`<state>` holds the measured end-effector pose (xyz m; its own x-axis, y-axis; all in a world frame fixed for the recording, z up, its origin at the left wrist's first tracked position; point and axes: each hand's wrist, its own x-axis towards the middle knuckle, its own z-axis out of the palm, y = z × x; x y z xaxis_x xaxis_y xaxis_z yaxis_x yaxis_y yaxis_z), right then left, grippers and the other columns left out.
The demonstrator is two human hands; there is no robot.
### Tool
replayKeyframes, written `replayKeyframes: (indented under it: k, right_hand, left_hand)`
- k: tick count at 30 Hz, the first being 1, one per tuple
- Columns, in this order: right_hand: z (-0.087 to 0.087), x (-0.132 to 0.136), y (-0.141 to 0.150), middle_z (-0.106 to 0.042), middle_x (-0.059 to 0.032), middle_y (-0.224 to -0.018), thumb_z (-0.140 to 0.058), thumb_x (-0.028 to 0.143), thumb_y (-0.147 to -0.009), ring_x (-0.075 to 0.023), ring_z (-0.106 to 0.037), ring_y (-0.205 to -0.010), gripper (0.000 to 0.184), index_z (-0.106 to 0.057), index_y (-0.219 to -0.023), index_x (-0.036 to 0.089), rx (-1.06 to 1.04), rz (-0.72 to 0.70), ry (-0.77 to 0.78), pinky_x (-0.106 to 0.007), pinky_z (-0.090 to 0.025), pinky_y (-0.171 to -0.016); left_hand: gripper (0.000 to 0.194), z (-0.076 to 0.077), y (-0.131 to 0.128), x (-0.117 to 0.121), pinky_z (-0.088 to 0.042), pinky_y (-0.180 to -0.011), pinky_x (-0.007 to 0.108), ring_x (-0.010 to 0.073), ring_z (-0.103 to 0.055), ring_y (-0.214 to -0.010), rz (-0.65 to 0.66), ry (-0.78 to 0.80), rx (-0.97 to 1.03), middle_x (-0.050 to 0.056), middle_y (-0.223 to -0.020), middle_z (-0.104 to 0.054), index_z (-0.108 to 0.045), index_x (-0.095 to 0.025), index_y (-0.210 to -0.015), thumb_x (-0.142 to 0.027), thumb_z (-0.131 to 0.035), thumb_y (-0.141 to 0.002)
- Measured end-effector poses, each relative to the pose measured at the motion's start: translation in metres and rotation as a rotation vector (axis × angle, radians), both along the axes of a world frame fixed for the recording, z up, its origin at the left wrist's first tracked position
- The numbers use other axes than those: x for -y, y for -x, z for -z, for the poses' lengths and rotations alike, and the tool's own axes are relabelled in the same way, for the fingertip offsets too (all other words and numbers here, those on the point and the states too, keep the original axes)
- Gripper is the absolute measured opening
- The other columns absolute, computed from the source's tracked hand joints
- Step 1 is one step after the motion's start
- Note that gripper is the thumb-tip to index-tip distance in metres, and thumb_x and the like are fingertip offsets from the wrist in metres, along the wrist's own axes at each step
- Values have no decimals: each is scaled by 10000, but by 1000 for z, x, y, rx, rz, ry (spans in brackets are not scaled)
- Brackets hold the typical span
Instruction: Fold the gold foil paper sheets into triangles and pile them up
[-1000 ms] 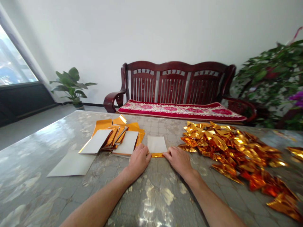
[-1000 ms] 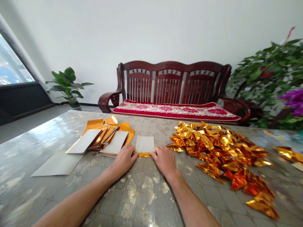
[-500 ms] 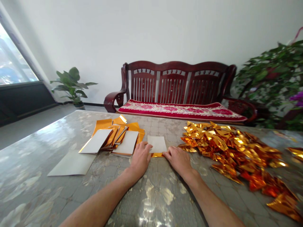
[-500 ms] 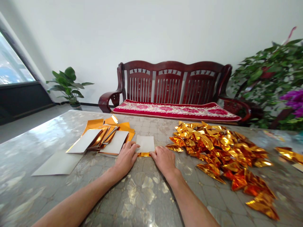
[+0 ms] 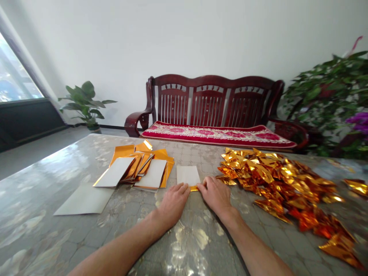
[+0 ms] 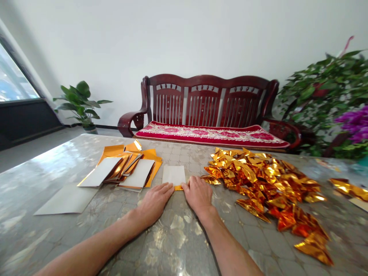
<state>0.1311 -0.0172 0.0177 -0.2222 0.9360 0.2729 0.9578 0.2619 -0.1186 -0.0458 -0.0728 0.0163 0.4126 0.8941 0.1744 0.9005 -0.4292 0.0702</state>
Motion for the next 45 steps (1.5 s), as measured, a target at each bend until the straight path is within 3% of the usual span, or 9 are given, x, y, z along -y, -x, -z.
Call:
replayKeyframes:
  k: [11, 16, 23, 27, 31, 34, 37, 41, 45]
  right_hand:
    - [3, 6, 12, -644, -87, -970, -619, 464, -855, -264, -547, -950, 281, -591, -939, 198, -16, 26, -28, -350, -351, -801]
    - [2, 2, 6, -649, -92, -1018, -593, 424, -880, -257, -548, -952, 241, -604, -976, 203, -19, 17, 5, -346, -344, -793]
    - [4, -6, -3, -672, -73, -989, -515, 295, -936, -223, -575, -915, 149, -627, -960, 200, -11, 23, 28, -316, -329, -760]
    - [3, -6, -6, -679, -77, -961, -392, 309, -996, -207, -583, -884, 292, -654, -921, 202, -25, 21, -10, -310, -330, -766]
    - [0, 0, -5, -664, -75, -957, -500, 449, -939, -220, -568, -884, 288, -674, -893, 224, -47, 7, -23, -313, -337, -764]
    - [0, 3, -3, -653, -66, -930, -591, 419, -875, -221, -557, -881, 219, -664, -817, 221, -72, 5, -12, -313, -342, -759]
    - [4, 2, -1, -649, -59, -898, -583, 345, -870, -208, -562, -871, 169, -626, -778, 210, -168, -6, -13, -301, -362, -760]
    - [10, -2, 0, -648, -47, -874, -549, 259, -861, -188, -596, -845, 82, -566, -804, 204, -490, -91, 1, -284, -429, -767]
    - [8, 0, 2, -644, -80, -971, -508, 189, -860, -200, -609, -942, 116, -573, -957, 194, -658, -221, -208, -320, -481, -858]
  left_hand:
    - [401, -1, -4, 6, -426, -1044, 396, 249, -539, -1259, -55, -20, -113, 156, -1366, -571, -553, -143, -1304, -88, -421, -930]
    - [372, -1, 0, 12, -466, -940, 408, 277, -590, -1146, -149, -9, -175, 204, -1219, -627, -581, -86, -1230, -45, -456, -882]
    - [238, -1, 4, 18, -474, -847, 389, 260, -597, -983, -141, -42, -185, 142, -1017, -642, -634, -118, -1053, -68, -478, -881]
    - [186, -6, 3, 19, -480, -793, 374, 253, -586, -916, -163, -13, -180, 117, -969, -621, -634, -129, -1001, -90, -492, -888]
    - [208, -7, 0, 18, -475, -794, 365, 246, -567, -928, -168, -2, -151, 114, -978, -605, -622, -136, -1026, -78, -482, -883]
    - [246, -5, -3, 18, -473, -796, 371, 249, -557, -930, -145, -8, -125, 118, -992, -599, -612, -133, -1064, -62, -482, -868]
    - [264, -4, -4, 18, -475, -809, 375, 249, -555, -936, -135, 0, -107, 112, -999, -599, -609, -146, -1076, -58, -475, -866]
    - [271, 0, -2, 16, -481, -848, 378, 246, -560, -966, -118, -17, -58, 90, -1021, -604, -606, -183, -1116, -103, -460, -902]
    - [331, 2, -2, 14, -504, -881, 349, 218, -586, -988, -95, -20, 129, 64, -1049, -612, -560, -233, -1246, -169, -439, -944]
